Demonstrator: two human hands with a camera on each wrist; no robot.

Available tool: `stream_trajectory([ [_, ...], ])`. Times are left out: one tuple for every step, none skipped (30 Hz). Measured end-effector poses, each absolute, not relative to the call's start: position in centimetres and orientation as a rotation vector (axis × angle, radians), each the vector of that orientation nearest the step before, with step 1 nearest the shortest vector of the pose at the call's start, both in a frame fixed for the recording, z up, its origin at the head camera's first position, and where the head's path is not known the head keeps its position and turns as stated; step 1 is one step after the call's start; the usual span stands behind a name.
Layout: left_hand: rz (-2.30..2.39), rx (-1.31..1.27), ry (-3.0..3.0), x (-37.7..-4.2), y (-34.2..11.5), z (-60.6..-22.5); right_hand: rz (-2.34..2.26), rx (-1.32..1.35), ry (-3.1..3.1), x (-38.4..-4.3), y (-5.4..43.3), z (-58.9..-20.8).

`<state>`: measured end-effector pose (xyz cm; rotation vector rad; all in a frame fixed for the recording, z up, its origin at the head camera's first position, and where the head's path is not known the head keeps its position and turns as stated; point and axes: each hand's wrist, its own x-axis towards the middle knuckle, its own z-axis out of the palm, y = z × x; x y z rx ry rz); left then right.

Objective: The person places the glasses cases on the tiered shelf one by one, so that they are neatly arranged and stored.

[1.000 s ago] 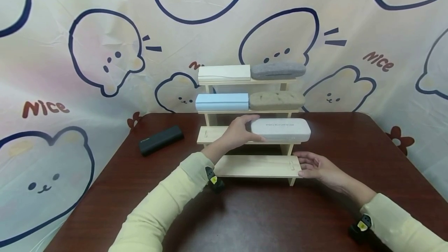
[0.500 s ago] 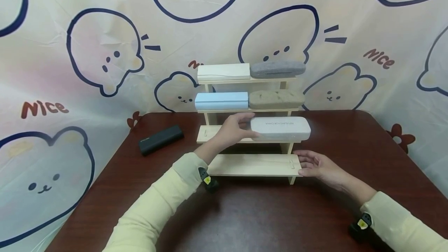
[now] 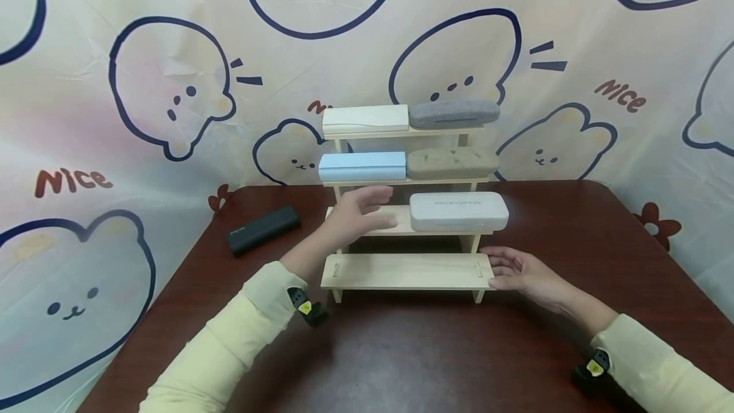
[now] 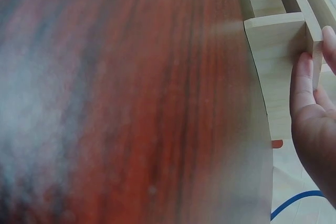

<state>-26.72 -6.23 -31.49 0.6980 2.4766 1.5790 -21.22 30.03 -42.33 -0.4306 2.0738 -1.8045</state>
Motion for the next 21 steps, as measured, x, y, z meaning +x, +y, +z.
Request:
stream_trajectory([
  [1.587, 0.692, 2.474, -26.6, -6.6, -31.4, -1.805, -0.43, 2.074, -21.2, 30.0, -42.3],
  [1.59, 0.683, 2.475, -26.4, -7.0, -31.4, -1.804, -0.431, 2.076, -21.2, 30.0, -42.3],
  [1.598, 0.679, 2.474, -26.2, -7.4, -31.3, -1.802, -0.433, 2.079, -21.3, 30.0, -42.3],
  [1.604, 0.675, 2.478, -26.0, -7.8, -31.3, -1.801, -0.432, 2.081, -21.3, 30.0, -42.3],
  [1.61, 0.674, 2.481, -25.9, -8.1, -31.2, -1.799, -0.427, 2.084, -21.3, 29.9, -42.3],
  [1.615, 0.672, 2.485, -25.7, -8.6, -31.2, -1.796, -0.422, 2.089, -21.2, 29.9, -42.3],
  [1.619, 0.672, 2.49, -25.6, -9.0, -31.2, -1.793, -0.42, 2.092, -21.2, 29.9, -42.3],
  [1.627, 0.673, 2.491, -25.5, -9.5, -31.3, -1.789, -0.417, 2.096, -21.2, 29.9, -42.3],
  [1.638, 0.675, 2.489, -25.4, -10.0, -31.4, -1.786, -0.416, 2.1, -21.2, 29.9, -42.3],
  [1.646, 0.675, 2.49, -25.3, -10.6, -31.6, -1.784, -0.415, 2.102, -21.2, 29.9, -42.3],
  [1.658, 0.673, 2.49, -25.2, -11.1, -31.7, -1.781, -0.414, 2.106, -21.1, 29.9, -42.3],
  [1.676, 0.67, 2.482, -25.1, -11.7, -31.9, -1.78, -0.412, 2.107, -21.1, 29.9, -42.3],
  [1.694, 0.671, 2.475, -25.0, -12.3, -32.0, -1.781, -0.411, 2.107, -21.1, 29.8, -42.3],
  [1.712, 0.665, 2.47, -25.0, -12.8, -32.2, -1.78, -0.409, 2.107, -21.1, 29.8, -42.3],
  [1.724, 0.654, 2.47, -24.9, -13.3, -32.3, -1.781, -0.407, 2.107, -21.1, 29.8, -42.3],
  [1.732, 0.641, 2.473, -24.9, -13.9, -32.5, -1.782, -0.404, 2.106, -21.2, 29.8, -42.3],
  [1.741, 0.627, 2.478, -24.9, -14.3, -32.6, -1.784, -0.401, 2.104, -21.2, 29.9, -42.4],
  [1.746, 0.61, 2.484, -24.9, -14.8, -32.8, -1.785, -0.401, 2.102, -21.2, 29.9, -42.4],
  [1.746, 0.591, 2.497, -24.9, -15.3, -33.0, -1.785, -0.401, 2.101, -21.2, 29.9, -42.4],
  [1.742, 0.569, 2.511, -25.0, -15.8, -33.2, -1.785, -0.403, 2.1, -21.2, 29.9, -42.4],
  [1.735, 0.552, 2.525, -25.1, -16.3, -33.4, -1.784, -0.406, 2.099, -21.2, 29.9, -42.4],
])
